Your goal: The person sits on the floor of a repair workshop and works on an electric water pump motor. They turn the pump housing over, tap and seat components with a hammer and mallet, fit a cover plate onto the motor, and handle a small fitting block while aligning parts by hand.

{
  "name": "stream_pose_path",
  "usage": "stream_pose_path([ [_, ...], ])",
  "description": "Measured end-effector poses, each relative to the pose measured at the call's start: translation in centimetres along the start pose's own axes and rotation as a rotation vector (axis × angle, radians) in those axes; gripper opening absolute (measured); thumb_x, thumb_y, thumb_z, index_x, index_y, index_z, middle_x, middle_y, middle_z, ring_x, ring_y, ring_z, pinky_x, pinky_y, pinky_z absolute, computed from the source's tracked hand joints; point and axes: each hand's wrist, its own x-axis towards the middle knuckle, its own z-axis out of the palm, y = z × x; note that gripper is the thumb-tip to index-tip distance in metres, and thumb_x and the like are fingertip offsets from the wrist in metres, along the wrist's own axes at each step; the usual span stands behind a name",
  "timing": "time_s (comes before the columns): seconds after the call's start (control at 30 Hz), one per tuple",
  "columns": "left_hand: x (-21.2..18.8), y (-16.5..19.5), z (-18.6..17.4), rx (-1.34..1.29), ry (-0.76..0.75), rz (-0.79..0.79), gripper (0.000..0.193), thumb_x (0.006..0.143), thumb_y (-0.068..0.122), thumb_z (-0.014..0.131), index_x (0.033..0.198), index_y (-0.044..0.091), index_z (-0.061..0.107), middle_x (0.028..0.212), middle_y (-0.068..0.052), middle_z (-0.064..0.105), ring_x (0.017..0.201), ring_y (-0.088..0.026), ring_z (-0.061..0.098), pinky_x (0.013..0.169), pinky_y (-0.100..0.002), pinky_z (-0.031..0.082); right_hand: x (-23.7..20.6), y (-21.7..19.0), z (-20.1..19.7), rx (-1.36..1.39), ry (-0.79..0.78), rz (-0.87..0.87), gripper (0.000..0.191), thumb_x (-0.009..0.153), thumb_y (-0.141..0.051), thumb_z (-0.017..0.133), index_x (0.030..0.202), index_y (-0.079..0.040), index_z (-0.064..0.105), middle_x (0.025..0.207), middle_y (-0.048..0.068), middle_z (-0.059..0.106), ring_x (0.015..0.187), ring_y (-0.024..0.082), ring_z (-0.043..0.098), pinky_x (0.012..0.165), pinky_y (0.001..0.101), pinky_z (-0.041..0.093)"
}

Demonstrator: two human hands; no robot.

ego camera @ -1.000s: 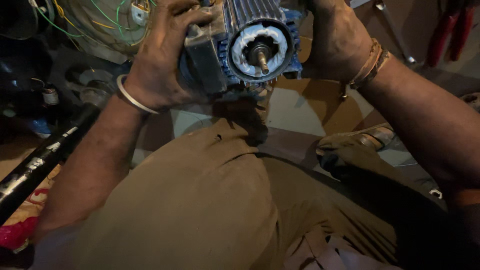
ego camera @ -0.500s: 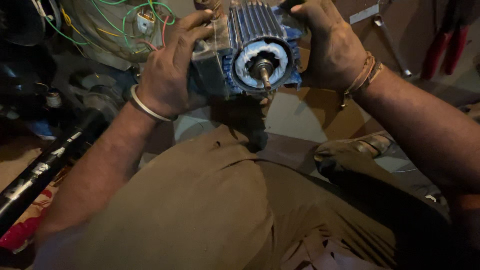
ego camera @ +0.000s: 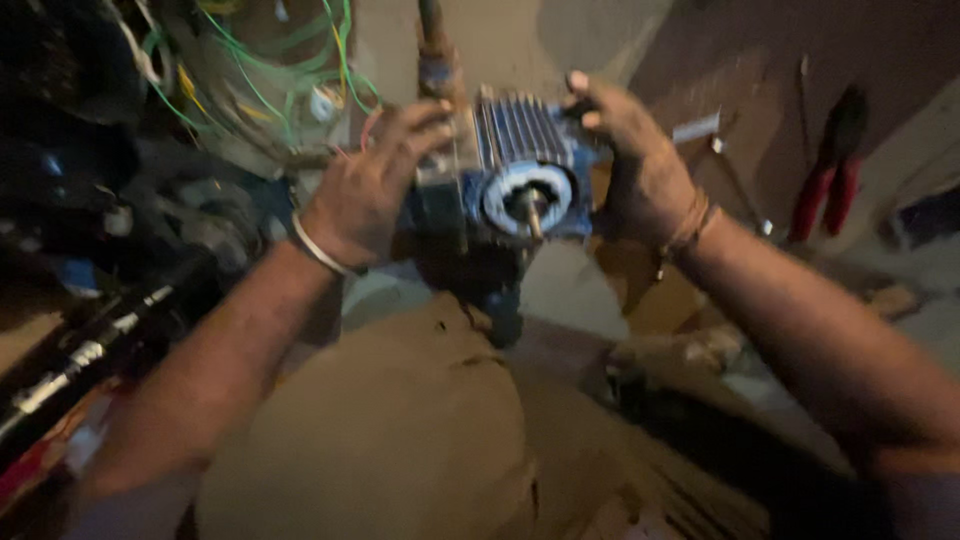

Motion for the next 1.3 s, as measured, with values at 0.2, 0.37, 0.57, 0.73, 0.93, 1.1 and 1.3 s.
stream_pose_path([
  [0.2, -1.0, -1.4, -0.6, -0.535, 0.239, -0.029, 0.146, 0.052, 0.056, 0.098, 0.159, 0.000, 0.017, 0.161, -0.032, 0.026, 0.150, -0.049, 0.030, 0.127, -0.049, 0.026, 2.3, -3.5, -2.6, 0.136, -0.073, 0.061, 0.140, 0.056, -0.043, 0.099, 0.162, -0.016, 0.012, 0.165, 0.025, 0.028, 0.155, 0.039, 0.034, 0.125, 0.0523, 0.038],
  [0.37, -0.3, -4.0, 1.5, -0.816, 0.073, -0.375, 0.139, 0.066, 0.065, 0.091, 0.165, 0.000, 0.018, 0.165, -0.025, 0.039, 0.156, -0.036, 0.040, 0.130, -0.046, 0.032, 3.5, -7.1, -1.7, 0.730, 0.197, 0.554, 0.098, 0.095, -0.057, 0.070, 0.164, -0.009, 0.020, 0.168, 0.021, 0.031, 0.158, 0.032, 0.034, 0.127, 0.0499, 0.037],
  [0.57, 2.5, -6.6, 3.3, -1.229, -0.065, -0.477, 0.146, 0.060, 0.068, 0.091, 0.161, -0.004, 0.014, 0.160, -0.027, 0.035, 0.149, -0.040, 0.039, 0.120, -0.049, 0.036, 6.9, -5.5, 0.9, 0.930, 0.415, 1.086, 0.067, 0.109, -0.043, 0.052, 0.152, 0.008, 0.047, 0.139, 0.021, 0.056, 0.125, 0.026, 0.054, 0.105, 0.0349, 0.046],
  [0.73, 3.5, -4.8, 2.9, -0.779, -0.076, -0.514, 0.150, 0.056, 0.077, 0.083, 0.158, -0.009, 0.016, 0.160, -0.030, 0.034, 0.151, -0.044, 0.032, 0.124, -0.051, 0.026, 7.3, -5.5, 1.9, 0.948, 0.473, 1.098, 0.059, 0.101, -0.027, 0.057, 0.149, 0.007, 0.050, 0.131, 0.018, 0.062, 0.117, 0.024, 0.061, 0.098, 0.0325, 0.052],
  [0.93, 1.6, -1.2, 3.6, -0.485, -0.020, -0.360, 0.151, 0.066, 0.074, 0.085, 0.153, -0.021, 0.006, 0.159, -0.044, 0.017, 0.152, -0.057, 0.017, 0.127, -0.059, 0.011, 4.3, -6.4, 3.9, 0.926, 0.550, 0.926, 0.070, 0.096, -0.021, 0.063, 0.155, 0.009, 0.040, 0.153, 0.025, 0.053, 0.143, 0.029, 0.052, 0.124, 0.0384, 0.038],
  [1.1, 1.6, -1.1, 3.2, -0.495, -0.004, -0.281, 0.153, 0.068, 0.072, 0.085, 0.154, -0.023, 0.002, 0.163, -0.045, 0.015, 0.155, -0.059, 0.016, 0.129, -0.058, 0.014, 2.1, -6.1, 5.5, 0.935, 0.635, 0.905, 0.079, 0.094, -0.027, 0.068, 0.157, 0.010, 0.040, 0.157, 0.026, 0.051, 0.146, 0.030, 0.051, 0.126, 0.0421, 0.038],
  [1.3, 3.2, -1.0, 1.5, -0.439, -0.008, -0.260, 0.153, 0.058, 0.077, 0.086, 0.154, -0.015, 0.012, 0.153, -0.038, 0.030, 0.143, -0.055, 0.033, 0.122, -0.060, 0.022, 0.6, -5.9, 6.2, 1.060, 0.669, 0.910, 0.085, 0.091, -0.034, 0.076, 0.156, 0.007, 0.038, 0.153, 0.025, 0.054, 0.143, 0.030, 0.053, 0.124, 0.0434, 0.041],
])
